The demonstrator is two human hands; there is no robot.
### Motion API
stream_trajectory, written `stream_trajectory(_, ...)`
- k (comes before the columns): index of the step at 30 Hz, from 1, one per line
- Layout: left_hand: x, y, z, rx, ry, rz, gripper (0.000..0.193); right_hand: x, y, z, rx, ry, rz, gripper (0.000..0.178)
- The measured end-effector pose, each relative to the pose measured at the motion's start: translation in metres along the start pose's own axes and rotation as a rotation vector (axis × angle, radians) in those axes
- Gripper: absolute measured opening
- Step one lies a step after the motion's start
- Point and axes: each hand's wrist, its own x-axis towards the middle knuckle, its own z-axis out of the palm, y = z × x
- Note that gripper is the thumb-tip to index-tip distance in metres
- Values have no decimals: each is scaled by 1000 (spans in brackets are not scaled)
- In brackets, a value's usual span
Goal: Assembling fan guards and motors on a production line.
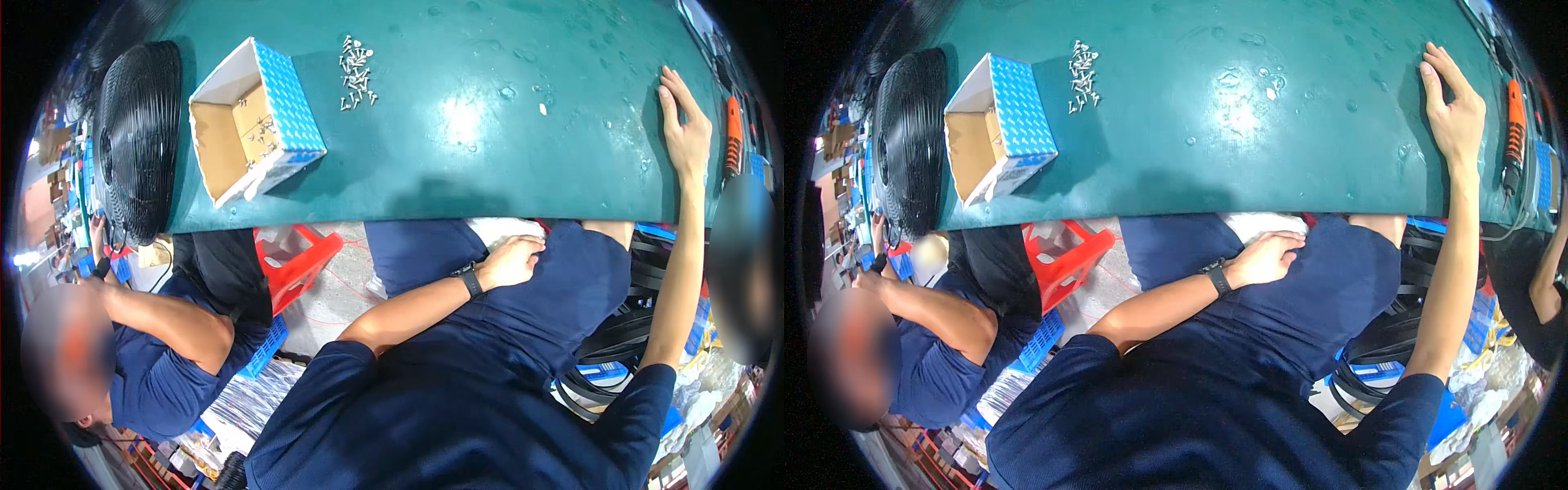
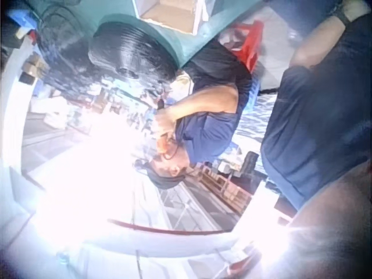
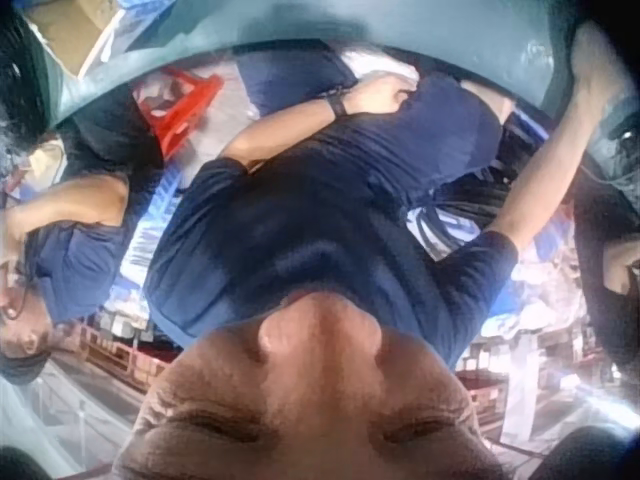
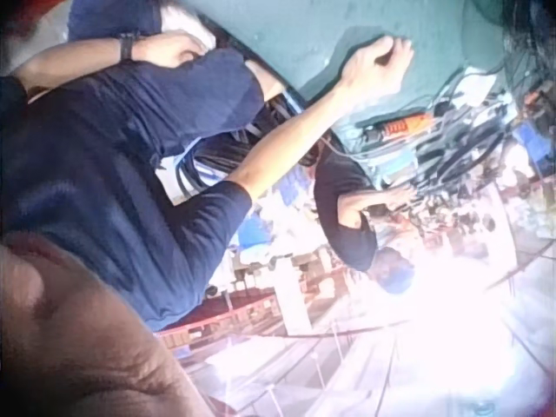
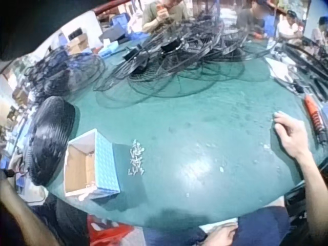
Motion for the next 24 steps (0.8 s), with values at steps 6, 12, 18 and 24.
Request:
stream_trajectory(6, -32, -6, -61, 556, -86, 346, 31, -6, 19, -4, 11, 35, -22, 28)
stream_trajectory(12, -14, -10, -147, 1106, 379, 85, 24, -11, 32, 8, 16, 51, -70, 27)
stream_trajectory(18, -2, 14, -118, 1105, -102, -191, 51, -8, -8, -2, 115, 151, -75, 21)
stream_trajectory(24, 45, -38, -103, 705, -191, -238, 59, -1, -16, -3, 98, 129, -92, 24)
